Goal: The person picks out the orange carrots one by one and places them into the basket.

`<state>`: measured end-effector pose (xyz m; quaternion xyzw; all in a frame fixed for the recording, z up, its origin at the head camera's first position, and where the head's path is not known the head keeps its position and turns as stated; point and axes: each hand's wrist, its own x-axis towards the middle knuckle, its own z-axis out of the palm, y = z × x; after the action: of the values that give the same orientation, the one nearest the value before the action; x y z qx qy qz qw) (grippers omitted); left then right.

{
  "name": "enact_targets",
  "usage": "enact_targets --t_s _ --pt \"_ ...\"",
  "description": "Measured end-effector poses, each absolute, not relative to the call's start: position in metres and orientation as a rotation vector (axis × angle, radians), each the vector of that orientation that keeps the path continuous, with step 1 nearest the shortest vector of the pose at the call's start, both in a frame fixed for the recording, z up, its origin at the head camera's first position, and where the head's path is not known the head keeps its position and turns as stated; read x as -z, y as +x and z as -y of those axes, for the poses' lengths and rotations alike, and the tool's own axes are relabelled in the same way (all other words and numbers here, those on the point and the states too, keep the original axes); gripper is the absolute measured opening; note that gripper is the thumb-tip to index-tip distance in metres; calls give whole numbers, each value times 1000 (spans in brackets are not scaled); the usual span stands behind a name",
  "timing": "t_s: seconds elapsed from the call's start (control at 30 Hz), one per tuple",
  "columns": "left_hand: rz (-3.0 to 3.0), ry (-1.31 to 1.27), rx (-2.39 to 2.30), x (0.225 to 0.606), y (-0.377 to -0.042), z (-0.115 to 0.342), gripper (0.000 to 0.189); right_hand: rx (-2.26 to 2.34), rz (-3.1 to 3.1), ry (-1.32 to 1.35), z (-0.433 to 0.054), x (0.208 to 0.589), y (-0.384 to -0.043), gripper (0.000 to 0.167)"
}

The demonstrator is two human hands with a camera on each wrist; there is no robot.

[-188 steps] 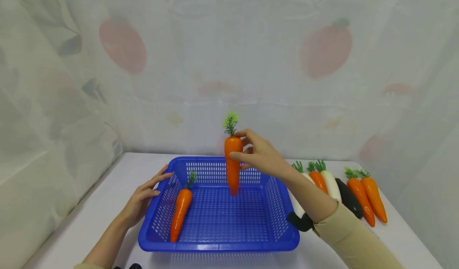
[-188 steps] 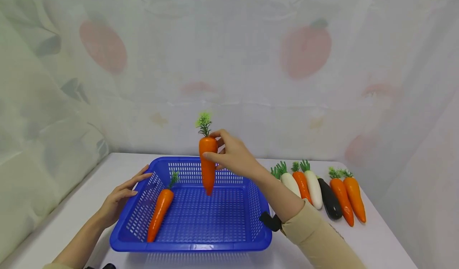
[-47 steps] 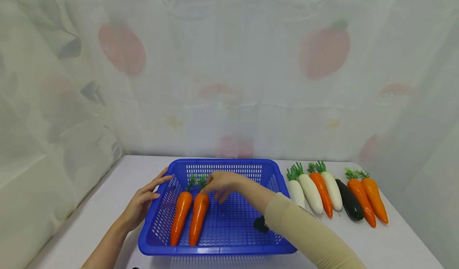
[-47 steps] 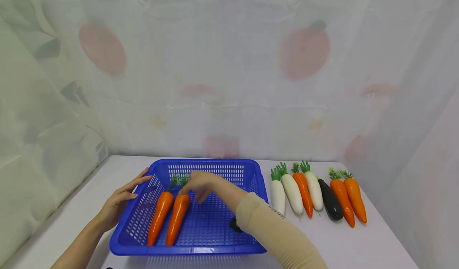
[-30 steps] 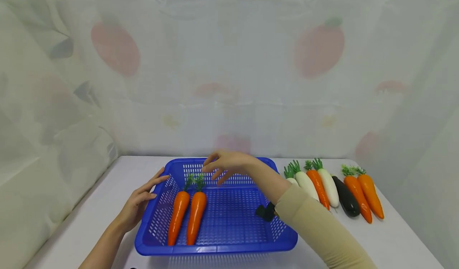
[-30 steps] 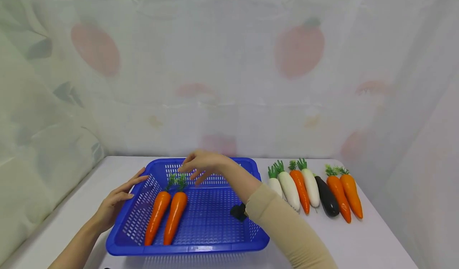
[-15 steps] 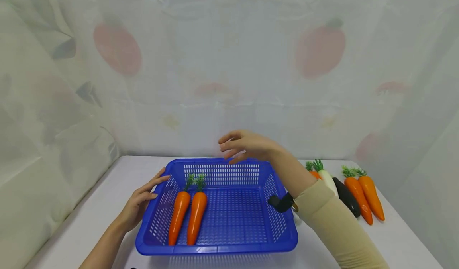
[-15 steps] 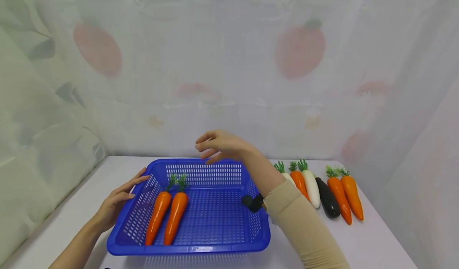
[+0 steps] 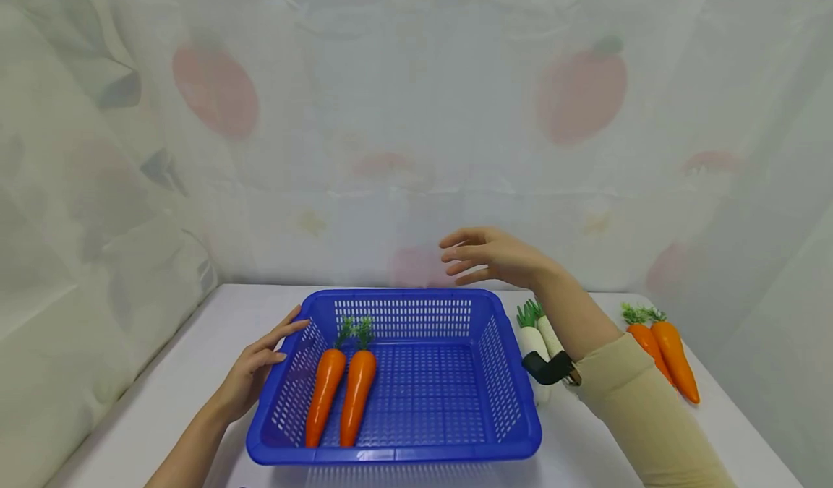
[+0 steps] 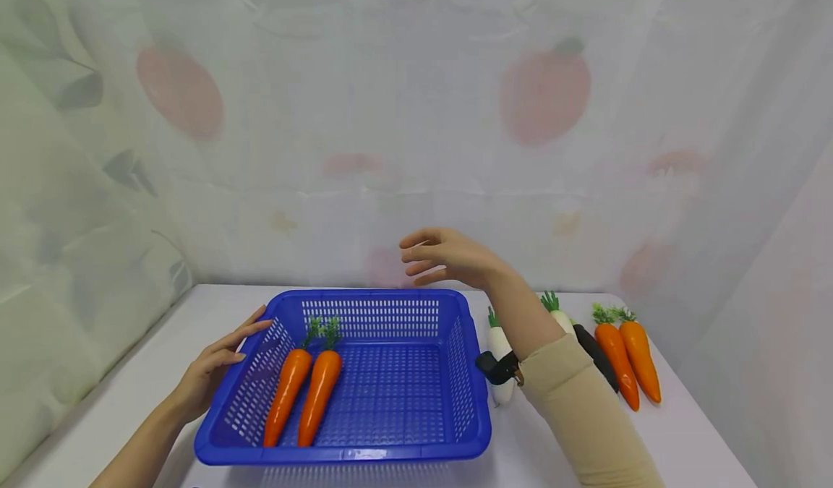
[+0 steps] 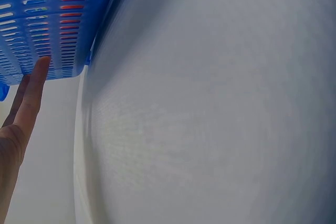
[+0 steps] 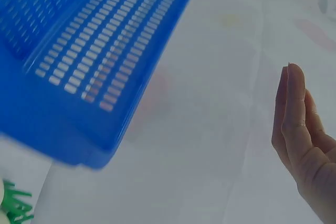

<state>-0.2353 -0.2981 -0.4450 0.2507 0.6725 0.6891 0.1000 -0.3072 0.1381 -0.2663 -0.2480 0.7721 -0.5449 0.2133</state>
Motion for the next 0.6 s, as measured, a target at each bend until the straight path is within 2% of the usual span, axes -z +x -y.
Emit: enact_targets --t_s 0.27,0.6 --pt "-1979 741 -2037 446 -235 299 53 1567 -2200 -669 -185 269 -308 47" --pt "-2032 689 -2016 446 -233 300 54 1565 -2332 -515 -247 284 -303 52"
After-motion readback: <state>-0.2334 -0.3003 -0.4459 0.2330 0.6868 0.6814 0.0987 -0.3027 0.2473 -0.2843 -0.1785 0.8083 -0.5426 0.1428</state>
